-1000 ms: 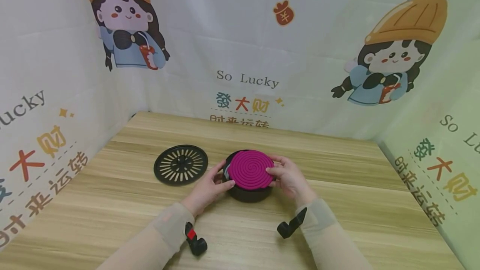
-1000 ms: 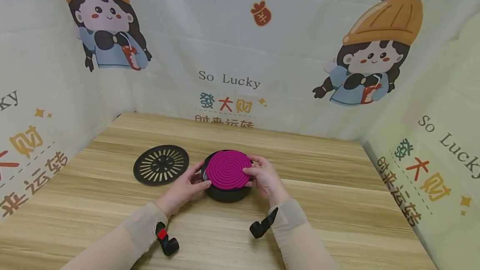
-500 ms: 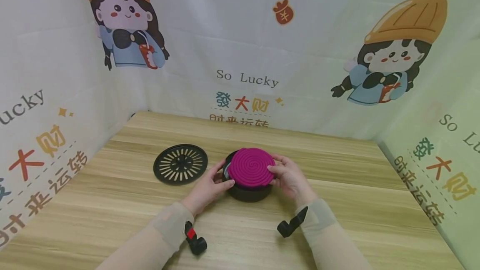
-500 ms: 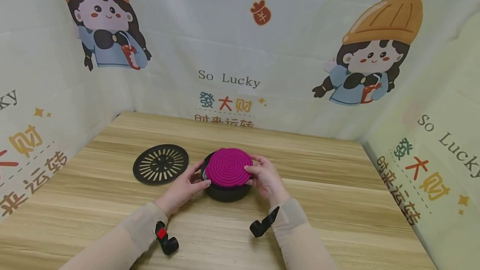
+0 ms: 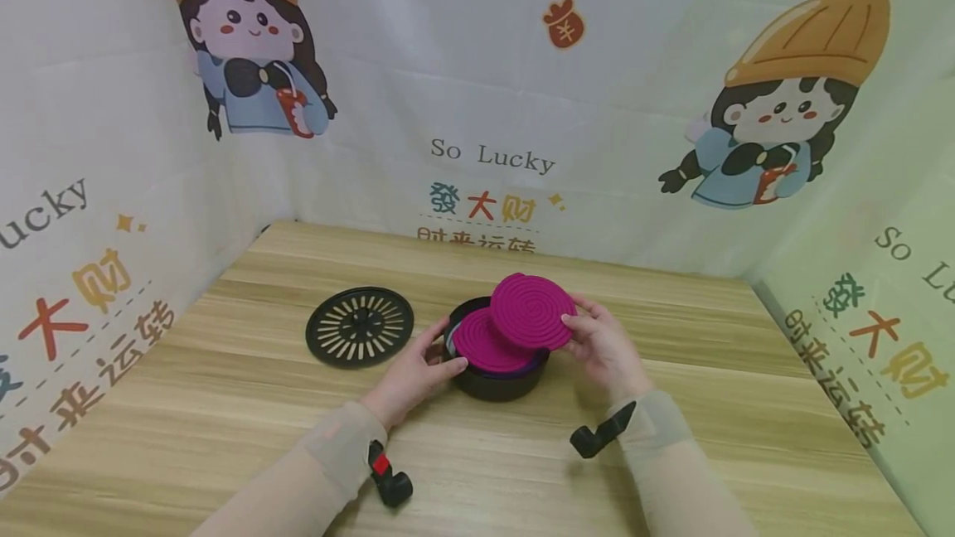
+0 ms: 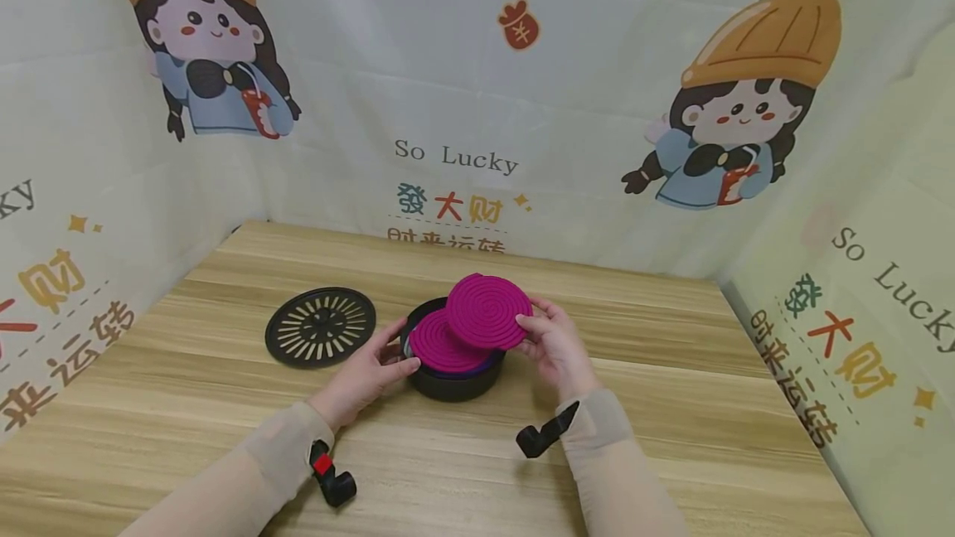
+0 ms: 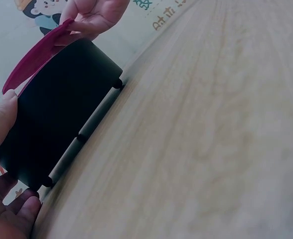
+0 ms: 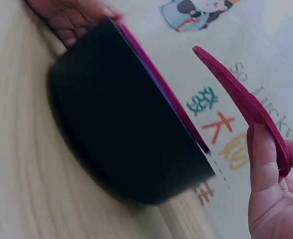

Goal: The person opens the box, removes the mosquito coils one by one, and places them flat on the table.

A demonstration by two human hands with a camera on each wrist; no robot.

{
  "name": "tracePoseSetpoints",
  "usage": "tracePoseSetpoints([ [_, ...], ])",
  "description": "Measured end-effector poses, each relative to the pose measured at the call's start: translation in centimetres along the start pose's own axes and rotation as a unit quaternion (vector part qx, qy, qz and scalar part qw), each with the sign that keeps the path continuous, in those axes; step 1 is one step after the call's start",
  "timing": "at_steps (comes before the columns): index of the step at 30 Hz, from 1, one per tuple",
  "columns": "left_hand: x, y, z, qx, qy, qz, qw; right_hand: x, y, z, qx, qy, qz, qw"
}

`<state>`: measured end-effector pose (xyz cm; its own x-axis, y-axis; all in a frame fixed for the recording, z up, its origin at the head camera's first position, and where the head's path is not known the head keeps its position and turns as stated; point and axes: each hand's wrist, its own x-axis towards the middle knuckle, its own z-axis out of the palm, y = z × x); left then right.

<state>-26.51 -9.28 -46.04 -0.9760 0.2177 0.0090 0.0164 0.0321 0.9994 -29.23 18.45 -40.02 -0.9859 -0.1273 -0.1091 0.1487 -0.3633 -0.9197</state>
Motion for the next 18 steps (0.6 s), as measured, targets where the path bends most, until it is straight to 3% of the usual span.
tracePoseSetpoints([
  [6,0.1,-0.2,0.0,0.007,0.007,0.0,1.0,0.2,-1.4,-1.9,0.021,0.019,0.007,0.9996],
  [18,0.2,-0.3,0.1,-0.005,0.007,0.002,1.0,1.1,-3.1,-5.1,0.061,0.095,0.017,0.9935],
])
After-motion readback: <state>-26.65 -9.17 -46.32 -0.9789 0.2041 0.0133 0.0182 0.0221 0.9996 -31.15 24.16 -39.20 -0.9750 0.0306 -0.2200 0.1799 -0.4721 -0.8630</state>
